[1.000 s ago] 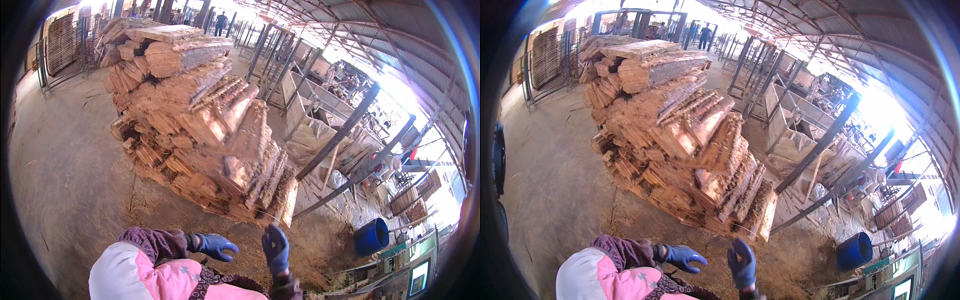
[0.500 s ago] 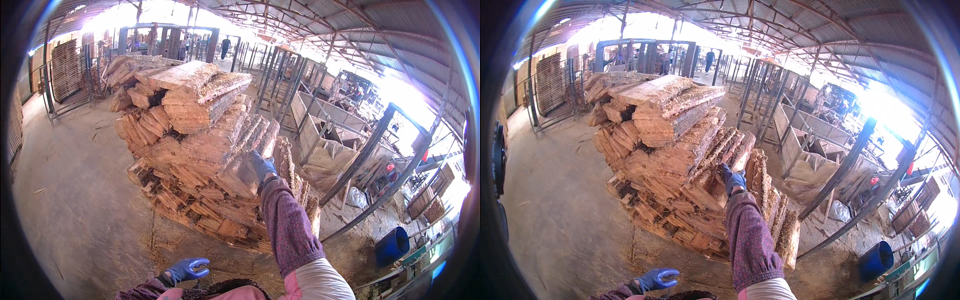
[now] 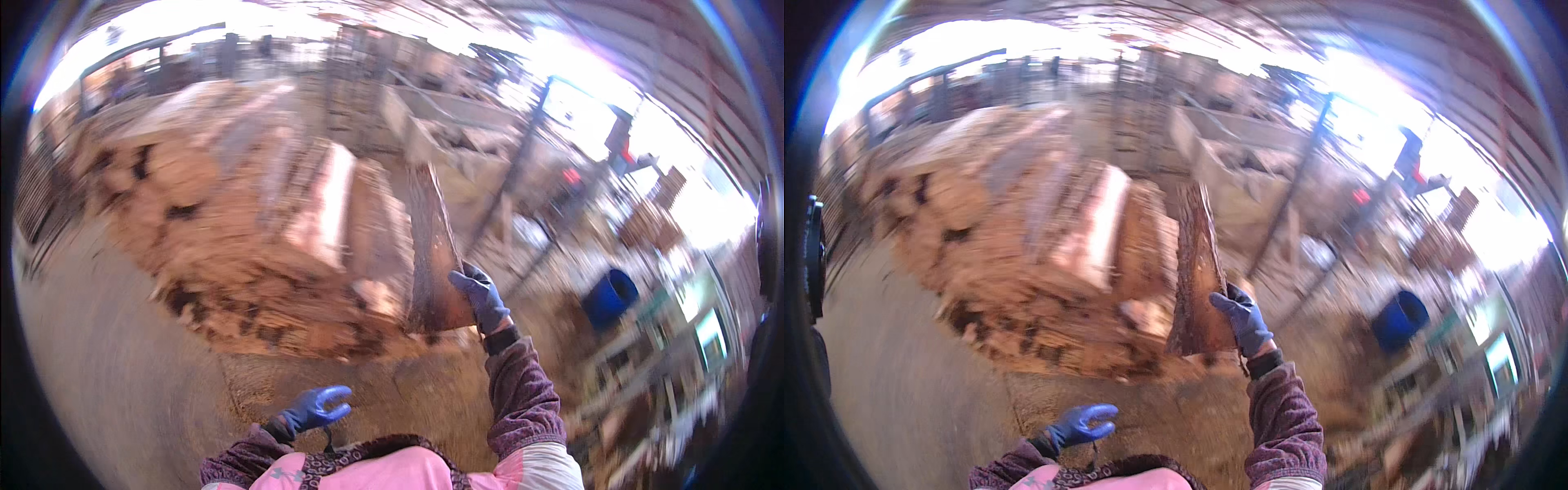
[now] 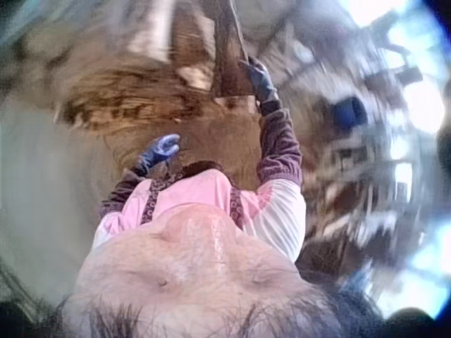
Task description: The person lifts wood slabs from a stack and places them onto a conveyor belt for processing.
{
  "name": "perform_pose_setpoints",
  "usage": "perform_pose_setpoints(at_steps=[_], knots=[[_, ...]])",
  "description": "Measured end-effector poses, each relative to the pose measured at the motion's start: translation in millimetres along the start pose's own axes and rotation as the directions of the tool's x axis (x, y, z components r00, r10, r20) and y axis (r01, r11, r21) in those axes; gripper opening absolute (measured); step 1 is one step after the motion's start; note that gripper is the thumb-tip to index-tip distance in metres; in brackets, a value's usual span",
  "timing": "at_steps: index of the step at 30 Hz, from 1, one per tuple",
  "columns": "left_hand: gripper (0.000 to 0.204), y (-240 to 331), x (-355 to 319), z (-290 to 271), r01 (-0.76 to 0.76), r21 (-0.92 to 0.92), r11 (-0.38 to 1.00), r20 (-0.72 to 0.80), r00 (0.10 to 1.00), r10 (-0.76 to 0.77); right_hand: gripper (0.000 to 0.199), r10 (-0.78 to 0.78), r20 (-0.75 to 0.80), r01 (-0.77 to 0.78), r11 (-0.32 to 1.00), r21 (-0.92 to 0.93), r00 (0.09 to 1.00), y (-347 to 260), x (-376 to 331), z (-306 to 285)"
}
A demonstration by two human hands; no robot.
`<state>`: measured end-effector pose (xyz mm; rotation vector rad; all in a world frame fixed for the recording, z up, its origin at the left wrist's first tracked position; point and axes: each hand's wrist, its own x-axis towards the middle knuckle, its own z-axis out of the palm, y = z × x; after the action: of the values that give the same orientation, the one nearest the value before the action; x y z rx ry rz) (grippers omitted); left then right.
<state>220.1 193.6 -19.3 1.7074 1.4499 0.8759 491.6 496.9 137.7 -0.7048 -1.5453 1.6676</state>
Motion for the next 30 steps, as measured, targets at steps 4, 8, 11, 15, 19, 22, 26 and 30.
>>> perform_pose_setpoints(at_steps=[4, 8, 11, 15, 19, 22, 26, 30], knots=[[0.052, 38.3, 50.8, 37.6, 0.012, -0.054, 0.998, 0.301, 0.954, 0.005, 0.051, -0.382, -0.531, 0.261, 0.921, -0.29, 0.756, -29.0, -200.4, -52.1], [0.044, 81.4, 87.6, 111.8, 0.005, -0.154, 0.988, 0.519, 0.851, 0.077, 0.056, -0.576, -0.797, 0.248, 0.811, -0.53, 0.18, -31.5, -390.5, -81.0], [0.043, 114.2, 110.4, 185.9, -0.194, -0.146, 0.97, 0.656, 0.715, 0.242, 0.061, -0.469, -0.85, 0.08, 0.863, -0.499, -0.242, 8.6, -543.5, -96.1], [0.046, 180.6, 117.4, 280.2, -0.311, -0.123, 0.942, 0.844, 0.466, 0.264, 0.053, -0.389, -0.752, 0.057, 0.87, -0.49, -0.532, 78.7, -701.7, -83.7], [0.05, 213.1, 93.3, 344.7, -0.449, -0.139, 0.883, 0.883, 0.348, 0.316, 0.048, -0.255, -0.848, 0.115, 0.932, -0.344, -0.465, 107.6, -788.3, -114.6], [0.051, 222.5, 80.9, 358.6, -0.413, -0.067, 0.908, 0.927, 0.31, 0.209, 0.046, -0.19, -0.92, 0.156, 0.954, -0.255, -0.344, 98.2, -818.2, -178.4], [0.053, 255.2, 78.8, 353.1, -0.295, 0.097, 0.951, 0.903, 0.428, 0.04, 0.048, -0.077, -0.979, 0.15, 0.983, -0.106, -0.19, 59.1, -870.8, -323.7], [0.053, 256.9, 64.4, 335.5, -0.16, 0.215, 0.963, 0.827, 0.554, -0.092, 0.053, -0.036, -0.993, -0.816, 0.575, 0.069, -0.109, 48.6, -829.2, -406.9]])
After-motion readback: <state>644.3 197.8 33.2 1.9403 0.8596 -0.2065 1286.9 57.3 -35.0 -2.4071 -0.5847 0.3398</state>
